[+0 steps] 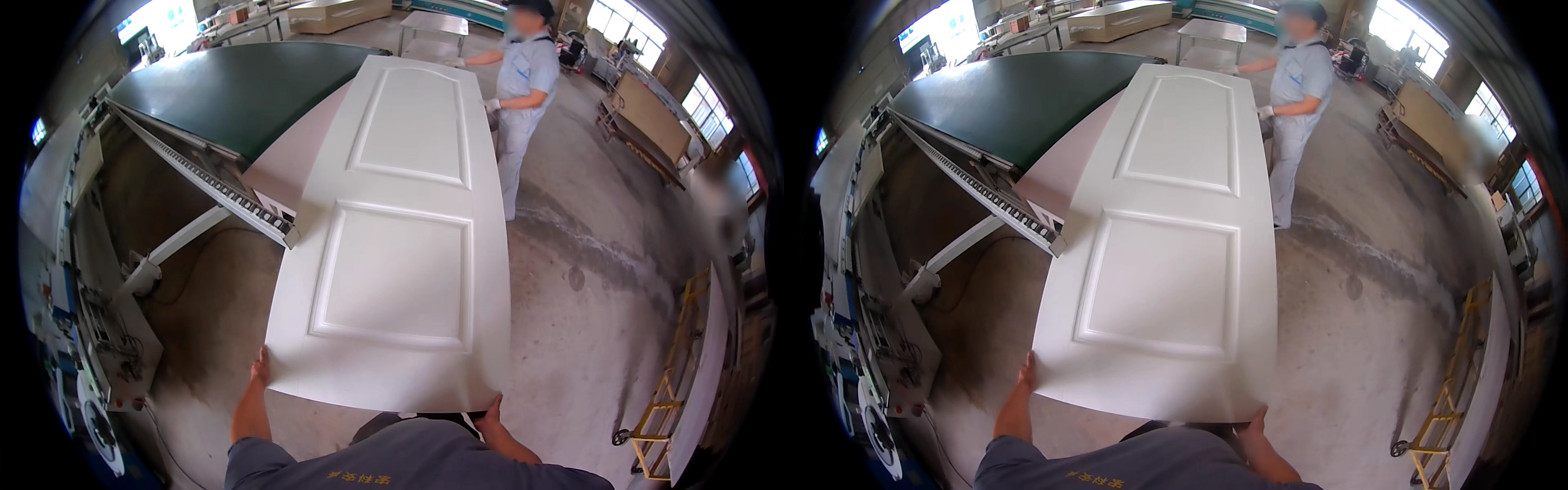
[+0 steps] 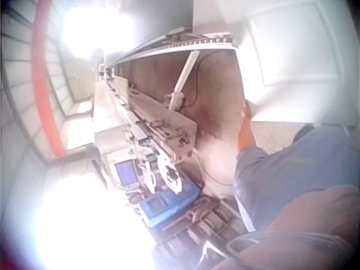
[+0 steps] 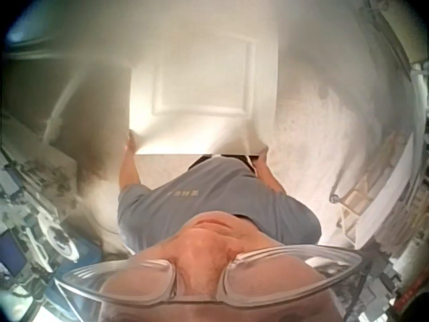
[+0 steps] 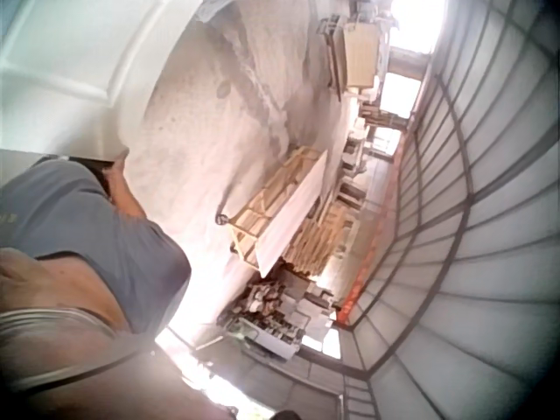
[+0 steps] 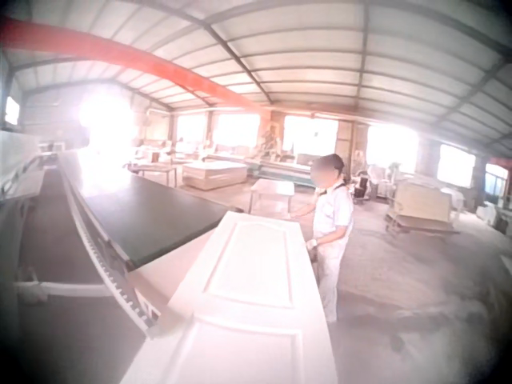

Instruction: The person moves white door panels from a stack to a processing machine with the help of another person and then uses a compressed air nozzle to clean the machine and floor.

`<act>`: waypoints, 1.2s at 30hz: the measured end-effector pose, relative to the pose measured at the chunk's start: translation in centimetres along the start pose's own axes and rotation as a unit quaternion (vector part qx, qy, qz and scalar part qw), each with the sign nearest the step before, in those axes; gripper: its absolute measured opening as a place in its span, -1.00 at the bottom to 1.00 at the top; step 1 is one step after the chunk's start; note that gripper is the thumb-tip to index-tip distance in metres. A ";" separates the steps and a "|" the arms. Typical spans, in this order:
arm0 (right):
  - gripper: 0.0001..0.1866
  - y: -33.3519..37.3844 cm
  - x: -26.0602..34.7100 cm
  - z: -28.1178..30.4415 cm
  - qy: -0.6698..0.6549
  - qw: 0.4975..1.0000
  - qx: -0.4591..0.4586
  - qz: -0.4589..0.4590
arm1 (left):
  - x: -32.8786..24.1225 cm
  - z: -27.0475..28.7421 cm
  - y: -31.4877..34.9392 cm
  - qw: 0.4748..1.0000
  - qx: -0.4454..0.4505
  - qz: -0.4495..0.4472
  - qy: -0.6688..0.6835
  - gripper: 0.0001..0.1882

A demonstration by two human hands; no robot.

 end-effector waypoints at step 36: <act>-0.27 16.4 11.4 3.5 -0.050 0.904 -0.069 0.419 | -26.2 13.7 16.7 0.932 0.260 -0.218 0.126 -0.21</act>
Point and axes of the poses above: each hand's wrist, its own y-axis away from the middle knuckle, its own z-axis out of the back of the hand, x = y × z, the point moved 10 cm from there along -y, towards the middle knuckle, and after that the axes turned 5 degrees about z, right-handed, at the moved point
